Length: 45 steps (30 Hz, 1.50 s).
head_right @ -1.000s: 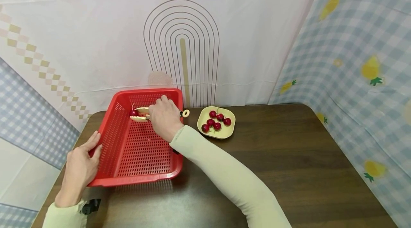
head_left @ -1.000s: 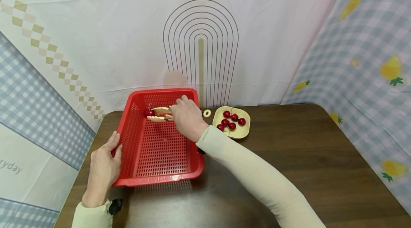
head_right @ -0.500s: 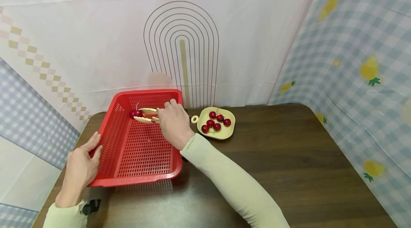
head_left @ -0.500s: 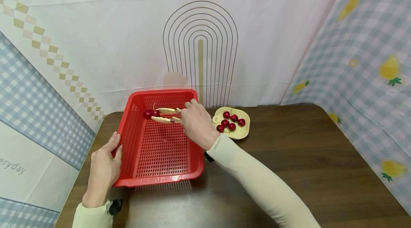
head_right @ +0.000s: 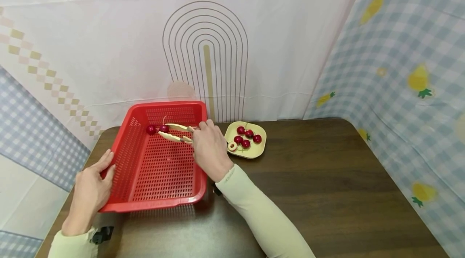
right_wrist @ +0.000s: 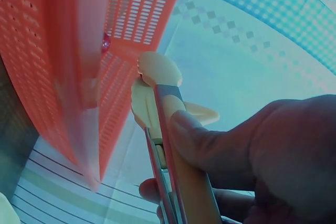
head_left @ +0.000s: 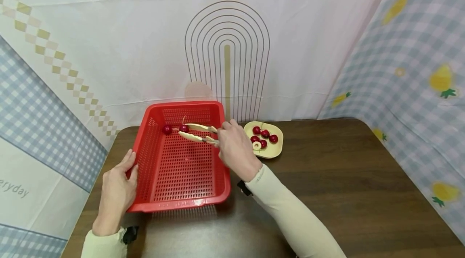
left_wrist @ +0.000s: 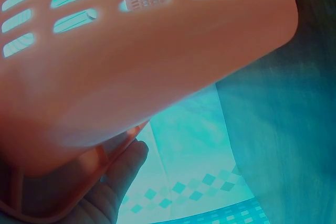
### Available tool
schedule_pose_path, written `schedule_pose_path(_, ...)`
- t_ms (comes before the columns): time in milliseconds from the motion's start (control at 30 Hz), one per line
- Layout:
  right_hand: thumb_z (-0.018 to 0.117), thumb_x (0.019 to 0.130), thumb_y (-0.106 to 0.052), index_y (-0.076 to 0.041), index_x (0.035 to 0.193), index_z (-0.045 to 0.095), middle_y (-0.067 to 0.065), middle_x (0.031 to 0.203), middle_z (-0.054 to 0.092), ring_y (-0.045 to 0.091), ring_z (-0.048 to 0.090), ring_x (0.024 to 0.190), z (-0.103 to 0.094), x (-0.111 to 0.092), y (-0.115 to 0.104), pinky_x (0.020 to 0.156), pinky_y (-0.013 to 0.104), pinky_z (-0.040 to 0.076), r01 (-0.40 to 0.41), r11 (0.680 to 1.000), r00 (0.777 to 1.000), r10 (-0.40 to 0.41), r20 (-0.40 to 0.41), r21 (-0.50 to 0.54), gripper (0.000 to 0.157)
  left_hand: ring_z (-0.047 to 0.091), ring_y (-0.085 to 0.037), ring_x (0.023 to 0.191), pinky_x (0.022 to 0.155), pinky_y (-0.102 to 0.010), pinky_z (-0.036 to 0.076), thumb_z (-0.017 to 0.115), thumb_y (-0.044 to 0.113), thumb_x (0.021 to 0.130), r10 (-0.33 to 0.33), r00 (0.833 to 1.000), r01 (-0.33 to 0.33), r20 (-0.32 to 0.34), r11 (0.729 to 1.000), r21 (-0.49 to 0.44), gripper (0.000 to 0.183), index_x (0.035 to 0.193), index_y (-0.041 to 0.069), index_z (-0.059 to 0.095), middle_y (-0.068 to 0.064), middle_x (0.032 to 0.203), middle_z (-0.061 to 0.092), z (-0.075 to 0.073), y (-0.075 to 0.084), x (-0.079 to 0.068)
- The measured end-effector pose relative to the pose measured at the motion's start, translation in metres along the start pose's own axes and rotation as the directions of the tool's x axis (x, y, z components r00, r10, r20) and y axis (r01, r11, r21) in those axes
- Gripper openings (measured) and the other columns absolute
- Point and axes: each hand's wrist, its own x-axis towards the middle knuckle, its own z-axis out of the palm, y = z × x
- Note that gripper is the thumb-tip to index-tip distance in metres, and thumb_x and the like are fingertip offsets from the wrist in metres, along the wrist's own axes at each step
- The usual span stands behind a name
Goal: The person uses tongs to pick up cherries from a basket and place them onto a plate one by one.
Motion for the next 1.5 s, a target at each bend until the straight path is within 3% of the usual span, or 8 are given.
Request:
schedule_pose_path(233,0.082,0.085,-0.021,-0.003,0.098,0.078,0.003,0.082,0.064,0.022,0.047,0.075,0.001,-0.02,0.007,0.069,0.029,0.041,0.004,1.0,0.998,-0.004,-0.069,-0.005,0.023,0.056,-0.045,0.129,0.098,-0.061,0.049,0.06,0.003,0.099,-0.003,1.0,0.003,0.003,1.0,0.002,0.043,0.142,-0.004,0.055,-0.017,0.149,0.053,0.002,0.001,0.0)
schedule_pose_path(667,0.083,0.084,-0.023,-0.006,0.093,0.074,0.004,0.08,0.063,0.023,0.051,0.077,0.006,-0.046,0.01,0.067,0.029,0.043,-0.055,0.998,0.991,0.055,-0.125,-0.001,0.022,0.056,-0.047,0.129,0.098,-0.063,0.049,0.061,0.003,0.099,-0.014,1.0,0.014,0.004,1.0,0.008,0.044,0.142,-0.003,0.056,-0.017,0.148,0.054,0.001,-0.001,-0.003)
schedule_pose_path(1067,0.083,0.083,-0.019,-0.004,0.101,0.078,0.007,0.082,0.063,0.026,0.051,0.079,-0.003,-0.051,0.017,0.07,0.034,0.046,-0.149,0.98,0.977,0.166,-0.13,0.129,0.024,0.056,-0.048,0.128,0.097,-0.063,0.049,0.06,0.003,0.099,-0.012,1.0,0.012,0.004,1.0,0.007,0.045,0.143,-0.002,0.054,-0.017,0.149,0.053,0.001,0.0,-0.001)
schedule_pose_path(1500,0.084,0.082,-0.017,-0.001,0.096,0.076,0.01,0.08,0.062,0.032,0.053,0.079,-0.011,-0.055,0.039,0.073,0.039,0.048,-0.187,0.975,0.97,0.203,-0.137,0.118,0.023,0.056,-0.046,0.129,0.1,-0.061,0.048,0.061,0.002,0.098,-0.007,1.0,0.007,-0.003,1.0,0.004,0.043,0.141,-0.004,0.056,-0.018,0.146,0.055,0.0,-0.001,0.0)
